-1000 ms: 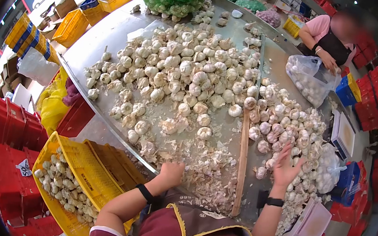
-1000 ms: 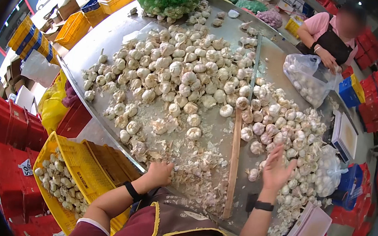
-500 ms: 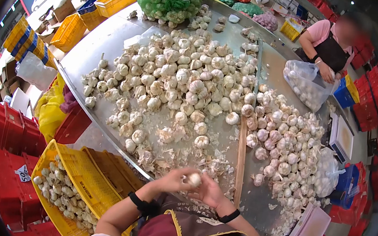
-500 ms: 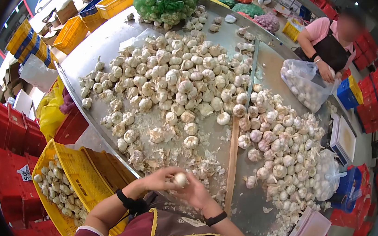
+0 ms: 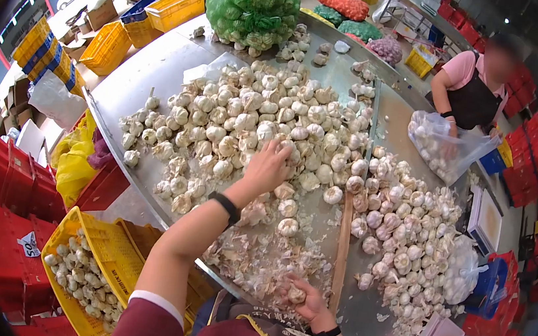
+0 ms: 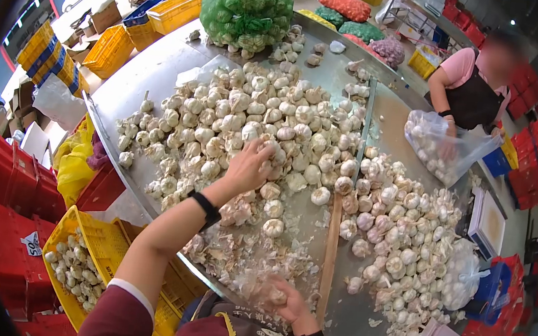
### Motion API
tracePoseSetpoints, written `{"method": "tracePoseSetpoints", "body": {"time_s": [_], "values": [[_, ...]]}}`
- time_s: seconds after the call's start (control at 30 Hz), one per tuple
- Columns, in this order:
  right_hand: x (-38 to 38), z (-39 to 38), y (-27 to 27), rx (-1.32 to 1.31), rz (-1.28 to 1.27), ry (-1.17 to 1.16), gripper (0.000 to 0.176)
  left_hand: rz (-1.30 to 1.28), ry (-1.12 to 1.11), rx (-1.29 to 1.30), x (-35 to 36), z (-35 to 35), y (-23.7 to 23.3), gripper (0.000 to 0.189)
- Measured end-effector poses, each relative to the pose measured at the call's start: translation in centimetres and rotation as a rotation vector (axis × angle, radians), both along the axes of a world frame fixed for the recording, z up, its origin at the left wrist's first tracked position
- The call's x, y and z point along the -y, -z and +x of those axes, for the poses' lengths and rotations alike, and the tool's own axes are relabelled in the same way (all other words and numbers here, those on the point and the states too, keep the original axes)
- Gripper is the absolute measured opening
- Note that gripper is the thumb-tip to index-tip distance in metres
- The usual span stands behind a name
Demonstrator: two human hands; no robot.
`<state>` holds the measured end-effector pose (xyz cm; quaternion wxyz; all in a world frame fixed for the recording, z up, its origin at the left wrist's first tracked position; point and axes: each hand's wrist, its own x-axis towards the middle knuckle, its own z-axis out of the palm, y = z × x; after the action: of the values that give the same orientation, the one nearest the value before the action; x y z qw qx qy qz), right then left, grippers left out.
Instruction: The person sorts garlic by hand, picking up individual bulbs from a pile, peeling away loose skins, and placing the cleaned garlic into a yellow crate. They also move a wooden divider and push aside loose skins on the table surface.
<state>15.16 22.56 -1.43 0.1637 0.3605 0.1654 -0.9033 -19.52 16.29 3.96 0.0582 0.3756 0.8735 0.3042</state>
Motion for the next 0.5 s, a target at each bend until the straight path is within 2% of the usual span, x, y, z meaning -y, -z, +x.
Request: {"method": "tracePoseSetpoints", "body": {"time_s": [0.07, 0.1, 0.13, 0.23, 0.33, 0.37, 0.47, 0.5], "values": [[-0.7, 0.2, 0.3, 0.000, -0.009, 0.098, 0.034, -0.007, -0.011, -0.346, -2.4, -2.5, 0.2, 0.053], [-1.0, 0.4, 0.9, 0.016, -0.024, 0.136, 0.032, -0.078, -0.013, -0.393, -3.8, -4.1, 1.5, 0.062], [-1.4, 0.6, 1.2, 0.022, -0.064, 0.157, 0.032, -0.067, -0.027, -0.404, -4.7, -5.0, 1.1, 0.062], [-2.2, 1.0, 1.6, -0.020, -0.044, 0.172, 0.032, -0.514, 0.020, -0.199, -7.4, -7.7, 0.7, 0.077], [-3.0, 1.0, 2.5, -0.005, -0.155, 0.230, 0.033, -0.497, -0.066, -0.081, -9.0, -8.5, 1.1, 0.072], [-2.9, 0.9, 2.3, 0.008, -0.159, 0.246, 0.033, -0.503, -0.004, 0.056, -9.1, -9.3, 1.2, 0.070], [-3.2, 0.0, 2.2, 0.045, -0.150, 0.248, 0.034, -0.563, 0.014, 0.062, -9.1, -9.1, 1.2, 0.070], [-3.2, -0.3, 2.2, 0.068, -0.143, 0.242, 0.035, -0.570, 0.072, 0.058, -8.8, -9.4, 2.3, 0.076]]}}
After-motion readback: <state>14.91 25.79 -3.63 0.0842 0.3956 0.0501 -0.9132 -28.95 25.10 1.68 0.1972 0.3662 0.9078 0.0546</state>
